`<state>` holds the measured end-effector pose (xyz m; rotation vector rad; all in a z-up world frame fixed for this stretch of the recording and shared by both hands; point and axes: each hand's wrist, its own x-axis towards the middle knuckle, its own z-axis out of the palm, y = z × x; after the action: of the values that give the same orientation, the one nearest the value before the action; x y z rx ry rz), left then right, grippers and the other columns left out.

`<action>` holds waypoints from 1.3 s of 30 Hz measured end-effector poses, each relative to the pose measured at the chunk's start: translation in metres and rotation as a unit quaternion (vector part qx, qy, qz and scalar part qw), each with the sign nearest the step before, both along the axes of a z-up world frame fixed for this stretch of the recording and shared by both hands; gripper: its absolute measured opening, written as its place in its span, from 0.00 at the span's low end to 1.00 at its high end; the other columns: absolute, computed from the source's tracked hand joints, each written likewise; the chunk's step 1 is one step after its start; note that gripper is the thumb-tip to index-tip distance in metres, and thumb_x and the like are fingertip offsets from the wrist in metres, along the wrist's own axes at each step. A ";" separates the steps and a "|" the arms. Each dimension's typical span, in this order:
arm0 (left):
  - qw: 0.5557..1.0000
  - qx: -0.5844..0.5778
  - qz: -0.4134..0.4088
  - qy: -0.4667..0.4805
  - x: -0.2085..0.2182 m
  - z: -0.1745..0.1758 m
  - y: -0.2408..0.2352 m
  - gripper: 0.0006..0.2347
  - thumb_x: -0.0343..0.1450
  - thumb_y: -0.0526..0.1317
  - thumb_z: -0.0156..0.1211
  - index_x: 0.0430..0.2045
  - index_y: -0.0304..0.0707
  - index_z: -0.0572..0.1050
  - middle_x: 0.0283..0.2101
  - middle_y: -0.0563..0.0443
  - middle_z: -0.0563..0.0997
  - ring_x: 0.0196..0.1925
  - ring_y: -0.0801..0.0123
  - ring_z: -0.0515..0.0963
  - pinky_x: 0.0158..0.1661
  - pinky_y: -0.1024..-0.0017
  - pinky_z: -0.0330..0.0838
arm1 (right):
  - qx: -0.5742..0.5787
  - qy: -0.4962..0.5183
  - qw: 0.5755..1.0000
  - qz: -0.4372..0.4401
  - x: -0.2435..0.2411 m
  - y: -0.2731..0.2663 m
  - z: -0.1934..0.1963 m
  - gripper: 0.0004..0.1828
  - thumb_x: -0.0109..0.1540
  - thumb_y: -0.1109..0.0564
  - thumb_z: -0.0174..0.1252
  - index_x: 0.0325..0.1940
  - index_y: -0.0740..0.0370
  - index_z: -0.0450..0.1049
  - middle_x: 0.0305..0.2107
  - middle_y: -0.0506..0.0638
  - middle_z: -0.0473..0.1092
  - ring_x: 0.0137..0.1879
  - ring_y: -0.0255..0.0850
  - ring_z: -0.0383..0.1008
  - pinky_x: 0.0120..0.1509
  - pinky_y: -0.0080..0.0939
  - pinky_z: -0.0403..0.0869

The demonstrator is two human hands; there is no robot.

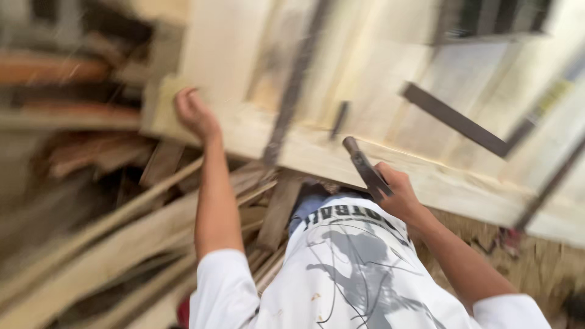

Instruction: The person hammers nails into wooden planks to secure them to a structure. They repeatedly pick up nails from a container and drive them into the wood using a hammer.

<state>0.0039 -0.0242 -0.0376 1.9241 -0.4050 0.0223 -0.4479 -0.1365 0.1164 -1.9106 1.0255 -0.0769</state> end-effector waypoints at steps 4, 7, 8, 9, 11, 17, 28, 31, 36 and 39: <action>0.973 0.113 -0.160 0.119 -0.108 0.062 -0.100 0.09 0.78 0.35 0.51 0.40 0.34 0.82 0.29 0.47 0.76 0.25 0.59 0.67 0.31 0.65 0.63 | -0.033 0.090 0.990 -0.106 -0.084 -0.001 -0.002 0.08 0.61 0.59 0.63 0.31 0.63 0.70 0.20 0.60 0.71 0.26 0.54 0.73 0.32 0.48 0.71; 0.918 -0.025 -0.392 -0.055 -0.202 0.093 -0.202 0.08 0.72 0.28 0.57 0.41 0.34 0.80 0.39 0.41 0.82 0.37 0.55 0.82 0.38 0.64 0.76 | 0.009 0.088 0.979 -0.184 -0.130 -0.007 -0.009 0.09 0.60 0.60 0.64 0.31 0.63 0.70 0.20 0.61 0.70 0.24 0.57 0.69 0.32 0.50 0.72; 0.897 0.010 -0.441 -0.034 -0.228 0.099 -0.237 0.08 0.70 0.27 0.58 0.40 0.33 0.81 0.39 0.41 0.82 0.34 0.56 0.82 0.36 0.63 0.76 | 0.002 0.074 0.979 -0.191 -0.142 -0.009 -0.013 0.08 0.60 0.60 0.64 0.32 0.63 0.70 0.20 0.61 0.70 0.24 0.57 0.71 0.32 0.50 0.72; 0.882 0.018 -0.466 -0.068 -0.252 0.102 -0.274 0.07 0.70 0.28 0.60 0.37 0.33 0.81 0.38 0.42 0.81 0.35 0.54 0.82 0.36 0.62 0.76 | -0.007 0.059 0.979 -0.196 -0.152 -0.015 -0.017 0.08 0.59 0.60 0.64 0.32 0.63 0.70 0.20 0.60 0.70 0.25 0.57 0.72 0.31 0.50 0.72; 0.831 0.091 -0.520 -0.177 -0.289 0.102 -0.344 0.03 0.69 0.28 0.61 0.29 0.34 0.81 0.35 0.44 0.80 0.38 0.56 0.81 0.39 0.62 0.75 | -0.027 0.034 0.979 -0.201 -0.168 -0.027 -0.024 0.08 0.58 0.60 0.64 0.32 0.62 0.70 0.20 0.60 0.70 0.26 0.57 0.73 0.31 0.50 0.72; 0.588 0.277 -0.647 -0.399 -0.308 0.064 -0.450 0.06 0.66 0.32 0.59 0.21 0.44 0.82 0.33 0.52 0.79 0.44 0.61 0.77 0.45 0.59 0.67 | -0.015 0.014 0.967 -0.252 -0.202 -0.045 -0.040 0.09 0.59 0.60 0.64 0.32 0.63 0.69 0.19 0.58 0.69 0.26 0.55 0.73 0.31 0.49 0.71; 0.690 0.143 -0.673 -0.224 -0.292 0.049 -0.455 0.04 0.64 0.27 0.66 0.26 0.35 0.82 0.35 0.47 0.79 0.45 0.54 0.77 0.47 0.56 0.69 | 0.063 -0.064 0.938 -0.334 -0.210 -0.058 -0.057 0.06 0.61 0.60 0.63 0.37 0.65 0.73 0.18 0.48 0.69 0.24 0.31 0.65 0.28 0.38 0.65; 0.741 0.086 -0.656 -0.116 -0.293 0.048 -0.446 0.03 0.69 0.28 0.67 0.30 0.34 0.81 0.35 0.48 0.80 0.41 0.59 0.79 0.44 0.64 0.74 | 0.063 -0.036 0.937 -0.341 -0.210 -0.055 -0.045 0.07 0.62 0.60 0.64 0.38 0.67 0.73 0.17 0.49 0.65 0.24 0.33 0.61 0.29 0.38 0.64; 0.740 0.024 -0.632 0.230 -0.283 0.063 -0.438 0.01 0.76 0.30 0.63 0.36 0.33 0.79 0.34 0.53 0.81 0.37 0.77 0.76 0.40 0.75 0.74 | 0.061 -0.057 0.944 -0.320 -0.194 -0.059 -0.034 0.06 0.62 0.60 0.63 0.36 0.65 0.73 0.17 0.45 0.67 0.23 0.31 0.64 0.28 0.36 0.65; 0.674 -0.066 -0.599 0.428 -0.266 0.079 -0.396 0.02 0.78 0.33 0.60 0.38 0.34 0.77 0.33 0.52 0.81 0.31 0.76 0.77 0.34 0.75 0.74 | 0.072 -0.075 0.951 -0.292 -0.177 -0.061 -0.028 0.05 0.63 0.60 0.63 0.36 0.65 0.74 0.19 0.44 0.68 0.25 0.30 0.64 0.28 0.35 0.65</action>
<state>-0.2623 -0.4199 0.0413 0.9974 -0.8810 -1.5984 -0.6252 -0.1978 0.0881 -1.3945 1.4189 -0.4662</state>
